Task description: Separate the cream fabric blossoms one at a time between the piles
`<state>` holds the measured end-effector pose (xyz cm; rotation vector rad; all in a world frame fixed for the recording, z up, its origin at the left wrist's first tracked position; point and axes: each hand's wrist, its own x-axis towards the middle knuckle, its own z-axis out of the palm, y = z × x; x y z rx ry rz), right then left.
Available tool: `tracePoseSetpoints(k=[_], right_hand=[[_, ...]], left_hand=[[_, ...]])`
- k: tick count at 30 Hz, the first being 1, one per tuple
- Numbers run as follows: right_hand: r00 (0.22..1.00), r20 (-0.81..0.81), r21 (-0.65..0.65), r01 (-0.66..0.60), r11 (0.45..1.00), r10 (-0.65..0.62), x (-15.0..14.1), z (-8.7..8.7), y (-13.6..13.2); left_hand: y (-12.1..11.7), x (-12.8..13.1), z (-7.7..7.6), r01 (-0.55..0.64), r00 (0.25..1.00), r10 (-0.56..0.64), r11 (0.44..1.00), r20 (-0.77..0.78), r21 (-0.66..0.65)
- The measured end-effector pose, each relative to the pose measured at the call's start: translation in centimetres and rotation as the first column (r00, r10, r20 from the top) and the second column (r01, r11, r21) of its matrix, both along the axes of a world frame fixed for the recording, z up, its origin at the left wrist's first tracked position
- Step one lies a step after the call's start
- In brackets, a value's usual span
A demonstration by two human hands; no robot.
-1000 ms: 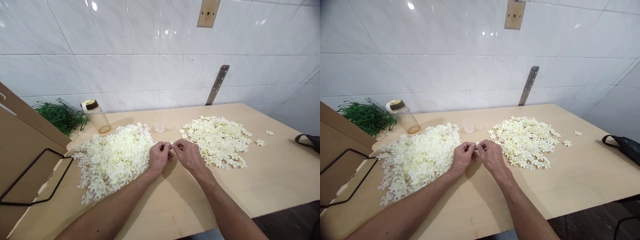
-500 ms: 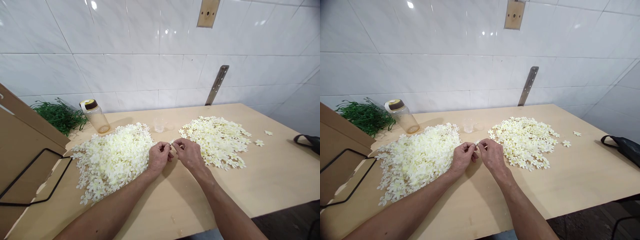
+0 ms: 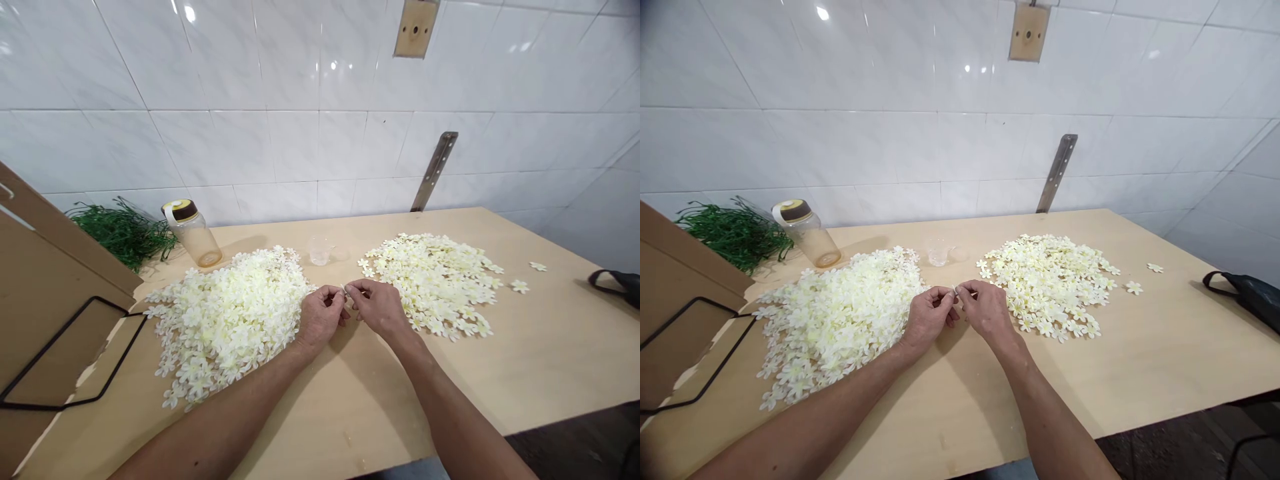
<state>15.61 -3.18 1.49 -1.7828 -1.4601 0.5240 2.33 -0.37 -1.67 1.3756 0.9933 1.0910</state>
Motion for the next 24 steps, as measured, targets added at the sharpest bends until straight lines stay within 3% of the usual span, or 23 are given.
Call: tracePoseSetpoints(k=[5, 24], right_hand=[[0.988, -0.148, -0.078, -0.057, 0.995, 0.045, 0.42, 0.23, 0.1], [0.97, -0.243, -0.084, -0.042, 0.996, 0.021, 0.52, -0.14, 0.33]], left_hand=[[0.05, 0.03, -0.24, 0.006, 1.0, -0.006, 1.0, -0.002, 0.006], [0.73, 0.15, -0.82, 0.035, 0.998, -0.031, 0.997, 0.059, -0.063]])
